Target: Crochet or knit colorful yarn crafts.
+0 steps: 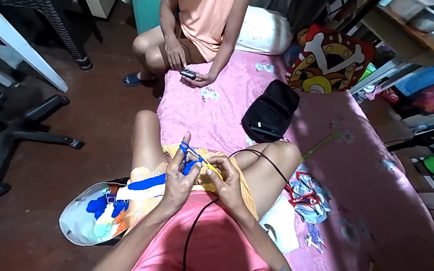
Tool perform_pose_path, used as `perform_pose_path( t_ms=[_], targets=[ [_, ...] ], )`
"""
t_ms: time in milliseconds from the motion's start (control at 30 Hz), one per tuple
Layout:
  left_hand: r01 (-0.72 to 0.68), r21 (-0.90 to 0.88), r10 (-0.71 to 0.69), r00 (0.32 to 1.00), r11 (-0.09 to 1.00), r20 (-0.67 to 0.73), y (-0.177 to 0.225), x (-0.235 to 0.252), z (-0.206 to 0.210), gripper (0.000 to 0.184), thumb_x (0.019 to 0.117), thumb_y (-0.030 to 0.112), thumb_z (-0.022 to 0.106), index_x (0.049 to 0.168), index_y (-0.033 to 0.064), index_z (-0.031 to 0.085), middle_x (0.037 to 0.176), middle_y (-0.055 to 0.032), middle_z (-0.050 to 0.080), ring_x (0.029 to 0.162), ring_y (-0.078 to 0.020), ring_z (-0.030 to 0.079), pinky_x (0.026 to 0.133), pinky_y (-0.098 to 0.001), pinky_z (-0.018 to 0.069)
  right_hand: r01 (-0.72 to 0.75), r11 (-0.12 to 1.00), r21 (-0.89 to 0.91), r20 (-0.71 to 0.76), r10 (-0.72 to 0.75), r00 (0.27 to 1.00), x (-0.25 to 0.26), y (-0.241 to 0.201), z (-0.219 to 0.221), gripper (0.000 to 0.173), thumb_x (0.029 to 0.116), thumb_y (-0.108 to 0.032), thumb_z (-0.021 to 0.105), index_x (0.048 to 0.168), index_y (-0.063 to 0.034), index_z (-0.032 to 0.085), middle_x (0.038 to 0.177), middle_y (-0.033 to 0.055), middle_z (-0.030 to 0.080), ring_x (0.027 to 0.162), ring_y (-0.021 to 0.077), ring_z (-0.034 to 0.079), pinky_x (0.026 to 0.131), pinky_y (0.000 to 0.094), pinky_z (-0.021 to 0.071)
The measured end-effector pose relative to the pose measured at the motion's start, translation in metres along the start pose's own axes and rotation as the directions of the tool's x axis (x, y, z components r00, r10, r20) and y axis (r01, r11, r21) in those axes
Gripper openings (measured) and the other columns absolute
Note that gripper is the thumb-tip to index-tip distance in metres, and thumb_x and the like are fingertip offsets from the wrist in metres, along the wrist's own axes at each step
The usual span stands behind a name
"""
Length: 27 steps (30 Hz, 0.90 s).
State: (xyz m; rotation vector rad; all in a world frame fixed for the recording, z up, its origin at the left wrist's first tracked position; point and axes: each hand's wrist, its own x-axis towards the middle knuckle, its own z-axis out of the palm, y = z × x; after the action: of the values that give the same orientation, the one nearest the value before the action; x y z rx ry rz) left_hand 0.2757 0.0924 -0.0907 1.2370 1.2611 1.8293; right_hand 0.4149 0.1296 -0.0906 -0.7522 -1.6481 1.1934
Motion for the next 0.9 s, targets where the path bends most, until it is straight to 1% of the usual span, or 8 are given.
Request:
perform_pose_path(
  t_ms=[133,233,367,467,600,700,800,900],
  targets=[
    [-0.375,0.452,0.386,0.920,0.809,0.072,-0.021,0.000,-0.008,0.033,0.0942,0.006,0.059,0.123,-0.0060,0.067,0.086,-0.0126,0.072,0.076,-0.0100,0.067,0.072,-0.0221,0.0550,-0.006,0.923,-0.385,0.035,0.021,0.999,-0.001,-0.007,-0.003,0.021,0.0940,-0.005,0.057,0.110,-0.0026,0.070,0.100,0.0056,0.073,0.081,0.0092,0.068,0.069,0.0285,0.0566],
    [-0.325,0.422,0.325,0.943,0.846,0.076,-0.025,-0.002,-0.006,0.046,0.0929,0.007,0.059,0.135,-0.0104,0.057,0.086,-0.0112,0.071,0.077,-0.0073,0.067,0.074,-0.0203,0.0549,0.065,0.846,-0.528,0.036,-0.054,0.998,-0.003,-0.011,-0.003,0.023,0.0941,-0.006,0.055,0.110,-0.0043,0.072,0.101,0.0067,0.074,0.082,0.0127,0.071,0.067,0.0332,0.0578],
    [0.074,0.021,-0.074,0.997,0.997,0.019,-0.008,0.004,-0.002,0.080,0.0875,0.001,0.062,0.157,-0.0069,0.023,0.087,0.0009,0.068,0.075,-0.0040,0.066,0.069,-0.0193,0.0560,-0.066,0.980,-0.187,-0.011,0.065,0.998,-0.003,-0.003,-0.002,0.022,0.0927,0.000,0.058,0.112,0.0021,0.069,0.105,0.0073,0.072,0.089,0.0070,0.068,0.079,0.0231,0.0574],
    [0.354,-0.304,-0.351,0.934,0.885,0.065,-0.001,0.012,-0.001,0.089,0.0836,-0.005,0.061,0.162,0.0048,0.019,0.080,-0.0014,0.067,0.067,-0.0100,0.067,0.063,-0.0224,0.0572,-0.197,0.964,0.178,-0.006,0.201,0.980,-0.002,-0.003,0.000,0.022,0.0888,0.007,0.059,0.110,0.0060,0.064,0.100,0.0061,0.068,0.077,0.0028,0.062,0.066,0.0173,0.0519],
    [0.091,0.139,-0.102,0.992,0.986,0.075,-0.013,0.001,-0.002,0.066,0.0881,0.004,0.060,0.151,-0.0057,0.041,0.089,-0.0004,0.067,0.075,-0.0026,0.064,0.071,-0.0179,0.0546,-0.177,0.982,0.072,0.049,0.174,0.984,0.003,-0.002,-0.005,0.020,0.0882,0.006,0.060,0.106,0.0059,0.067,0.101,0.0072,0.070,0.091,0.0055,0.067,0.083,0.0216,0.0566],
    [-0.246,0.371,0.217,0.969,0.896,0.117,-0.030,-0.007,-0.004,0.045,0.0915,0.007,0.058,0.134,-0.0093,0.060,0.088,-0.0114,0.073,0.076,-0.0068,0.067,0.074,-0.0215,0.0553,-0.321,0.936,0.144,0.139,0.302,0.943,0.010,-0.007,-0.007,0.021,0.0917,0.004,0.059,0.113,0.0043,0.062,0.089,0.0028,0.066,0.065,0.0010,0.056,0.057,0.0160,0.0472],
    [-0.049,0.114,0.039,0.996,0.992,0.086,-0.019,-0.005,-0.004,0.056,0.0914,0.003,0.059,0.144,-0.0133,0.045,0.092,-0.0027,0.070,0.077,-0.0031,0.065,0.072,-0.0193,0.0562,-0.432,0.707,0.561,0.262,0.343,0.902,0.010,0.007,-0.008,0.035,0.0905,0.006,0.057,0.125,0.0028,0.052,0.077,0.0015,0.064,0.050,0.0012,0.050,0.044,0.0158,0.0401],
    [0.201,-0.141,-0.193,0.979,0.969,0.067,0.001,0.004,-0.006,0.072,0.0856,-0.002,0.059,0.155,-0.0001,0.038,0.086,0.0038,0.068,0.070,-0.0052,0.064,0.064,-0.0200,0.0553,-0.237,0.891,0.386,0.085,0.221,0.971,0.002,0.009,-0.004,0.028,0.0875,0.007,0.061,0.115,0.0045,0.058,0.090,0.0025,0.069,0.067,-0.0004,0.058,0.059,0.0149,0.0476]
  ],
)
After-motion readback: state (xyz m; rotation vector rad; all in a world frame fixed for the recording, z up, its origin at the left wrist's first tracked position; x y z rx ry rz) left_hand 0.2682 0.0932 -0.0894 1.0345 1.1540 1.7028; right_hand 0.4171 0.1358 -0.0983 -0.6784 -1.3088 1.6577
